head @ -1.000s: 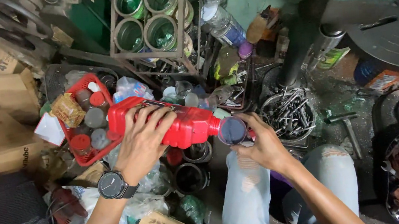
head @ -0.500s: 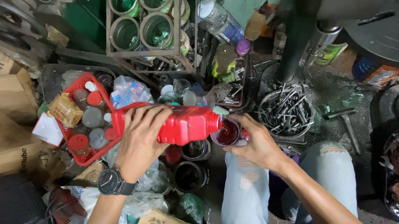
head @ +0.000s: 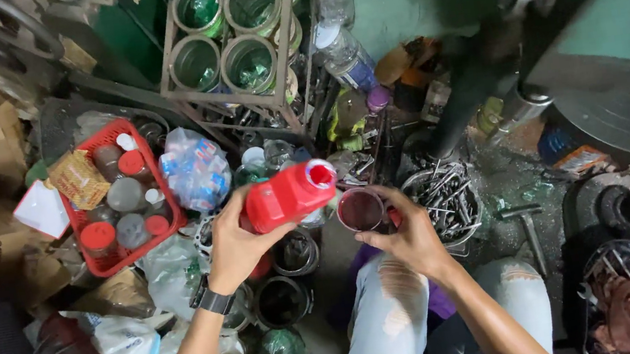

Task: The person sits on the floor of a motorcycle repair workshop holding an aluminum engine cylinder head, scraping at its surfaces by hand. They pour liquid from a red plastic jug into a metal cup, wipe the part, use a wrench on it, then position the cylinder head under a benchtop drill press and operate the machine over the part.

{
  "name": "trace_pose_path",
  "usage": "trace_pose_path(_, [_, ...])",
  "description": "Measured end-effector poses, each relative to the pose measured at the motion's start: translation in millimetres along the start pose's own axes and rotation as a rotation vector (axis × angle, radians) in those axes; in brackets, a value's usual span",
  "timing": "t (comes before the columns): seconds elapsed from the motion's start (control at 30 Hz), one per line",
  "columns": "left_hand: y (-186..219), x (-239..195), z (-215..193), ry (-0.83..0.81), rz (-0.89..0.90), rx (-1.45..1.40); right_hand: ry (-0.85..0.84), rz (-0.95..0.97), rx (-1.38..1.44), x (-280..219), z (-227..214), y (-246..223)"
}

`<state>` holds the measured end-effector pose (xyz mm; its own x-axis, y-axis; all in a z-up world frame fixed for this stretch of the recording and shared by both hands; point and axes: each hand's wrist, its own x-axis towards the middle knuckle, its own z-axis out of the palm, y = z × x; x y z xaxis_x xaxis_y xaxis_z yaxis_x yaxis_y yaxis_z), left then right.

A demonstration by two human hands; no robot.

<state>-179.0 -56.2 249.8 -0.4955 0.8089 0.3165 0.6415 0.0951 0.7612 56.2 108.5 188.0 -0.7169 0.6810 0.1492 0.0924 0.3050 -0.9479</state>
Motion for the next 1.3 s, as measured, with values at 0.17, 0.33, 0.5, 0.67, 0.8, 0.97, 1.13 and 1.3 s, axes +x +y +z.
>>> trace_pose_path(0.17, [-38.2,-12.1,30.0,0.120,-0.152,-0.124,0.008,0.015,-0.038,3.0,-6.0,1.7])
trace_pose_path(0.33, [-63.4,-27.0,60.4,0.141,-0.209,-0.350,0.012,0.037,-0.073,2.1,-19.9,-6.0])
trace_pose_path(0.5, [-66.4,-39.1,75.9,0.141,-0.161,-0.211,-0.004,0.030,0.012,-0.6,-31.8,-15.7])
trace_pose_path(0.67, [-69.8,-54.6,82.4,0.118,-0.162,-0.194,-0.010,0.028,-0.090,1.8,-34.9,-27.5])
trace_pose_path(0.8, [-70.7,-64.8,81.9,0.111,-0.183,-0.162,-0.015,0.010,-0.152,6.3,-28.4,-34.4])
trace_pose_path(0.97, [-68.8,-73.5,74.4,0.157,-0.160,-0.150,-0.024,-0.067,-0.220,8.2,-18.9,-34.1])
trace_pose_path(1.13, [-72.8,-81.9,68.4,0.175,-0.181,-0.196,-0.065,-0.099,-0.252,10.0,-12.3,-39.2])
trace_pose_path(1.3, [-71.5,-88.1,61.4,0.188,-0.189,-0.204,-0.065,-0.083,-0.255,9.1,-4.4,-45.1])
